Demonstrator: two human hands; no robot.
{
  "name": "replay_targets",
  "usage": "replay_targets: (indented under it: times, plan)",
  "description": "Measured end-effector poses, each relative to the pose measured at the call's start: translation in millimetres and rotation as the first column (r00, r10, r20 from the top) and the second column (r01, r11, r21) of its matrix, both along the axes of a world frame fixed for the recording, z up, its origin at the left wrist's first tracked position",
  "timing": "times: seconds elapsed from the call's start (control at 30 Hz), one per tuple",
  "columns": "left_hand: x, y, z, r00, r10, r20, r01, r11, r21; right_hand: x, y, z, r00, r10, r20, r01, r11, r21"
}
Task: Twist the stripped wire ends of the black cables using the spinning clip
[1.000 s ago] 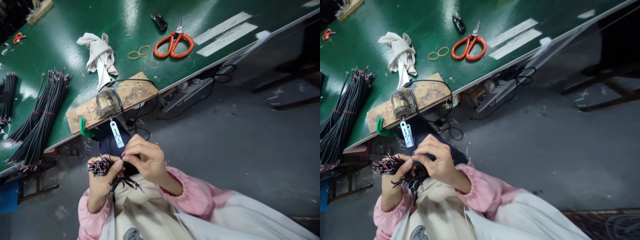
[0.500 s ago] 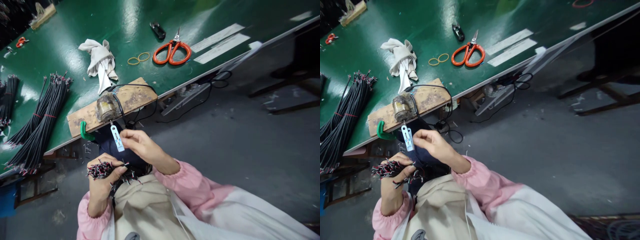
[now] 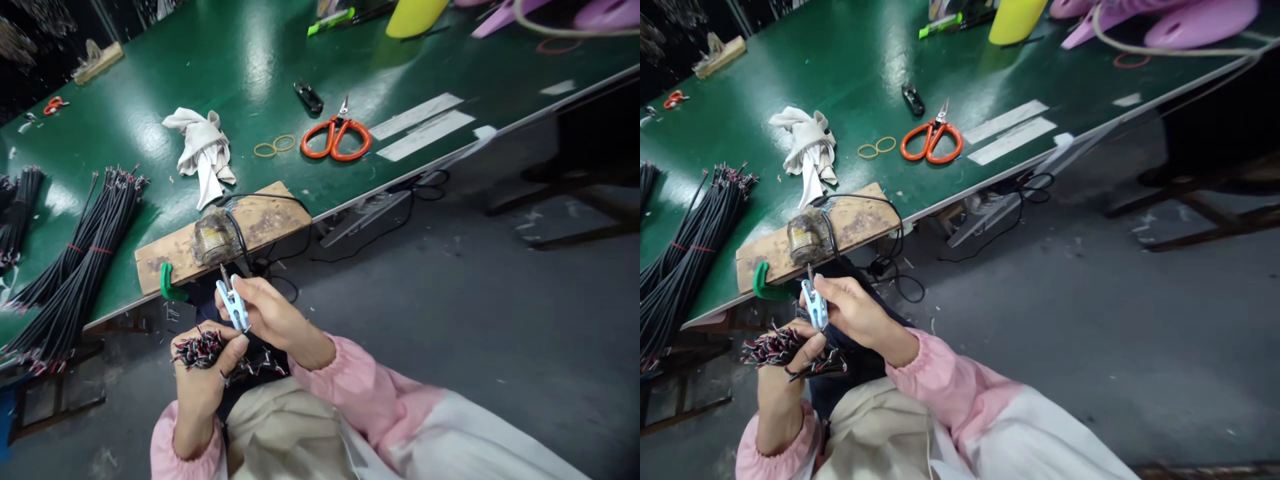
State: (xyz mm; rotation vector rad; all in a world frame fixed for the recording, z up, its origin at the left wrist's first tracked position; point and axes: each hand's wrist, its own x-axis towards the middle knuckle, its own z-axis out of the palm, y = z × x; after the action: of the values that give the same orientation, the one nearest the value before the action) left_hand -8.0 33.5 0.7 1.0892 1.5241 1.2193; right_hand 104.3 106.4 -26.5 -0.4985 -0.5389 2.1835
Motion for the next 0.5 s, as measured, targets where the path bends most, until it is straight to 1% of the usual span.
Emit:
replay_targets:
  times: [0.07,0.13,0.23,0.3,0.4,0.47,0.5]
  plan:
    - [1.2,0.2,1.6,1.0,-0.007,-0.002,0.007,1.0,0.003,0.5,-1.4,-4.0,1.0,0.015,-0.021,-0.015,1.0,-0.004]
    - [1.9,-1.0,2.6,1.0,0.007,-0.003,-0.007,1.0,0.003,2.1,-2.3,-10.1,1.0,0.0,-0.029,-0.001,0.999,-0.036]
    - [1.5,-2.8,3.9,1.0,0.004,-0.02,-0.003,1.0,0.01,7.6,-4.1,-21.6,0.998,-0.056,-0.003,0.056,0.994,-0.093]
    - [0.4,-2.8,4.7,0.999,-0.039,-0.037,0.04,0.998,0.039,13.4,-7.1,-28.6,0.994,-0.101,0.052,0.105,0.992,-0.075]
    - [-1.9,-2.0,5.4,0.99,-0.128,-0.06,0.132,0.988,0.079,24.2,-14.8,-33.8,0.962,-0.188,0.196,0.18,0.982,0.058]
    - [-3.2,-2.8,5.5,0.983,-0.176,-0.059,0.18,0.982,0.063,31.3,-21.2,-31.8,0.918,-0.258,0.3,0.202,0.958,0.206]
    - [-3.6,-3.7,5.4,0.981,-0.188,-0.056,0.19,0.981,0.042,34.4,-24.5,-29.0,0.89,-0.304,0.34,0.205,0.933,0.297]
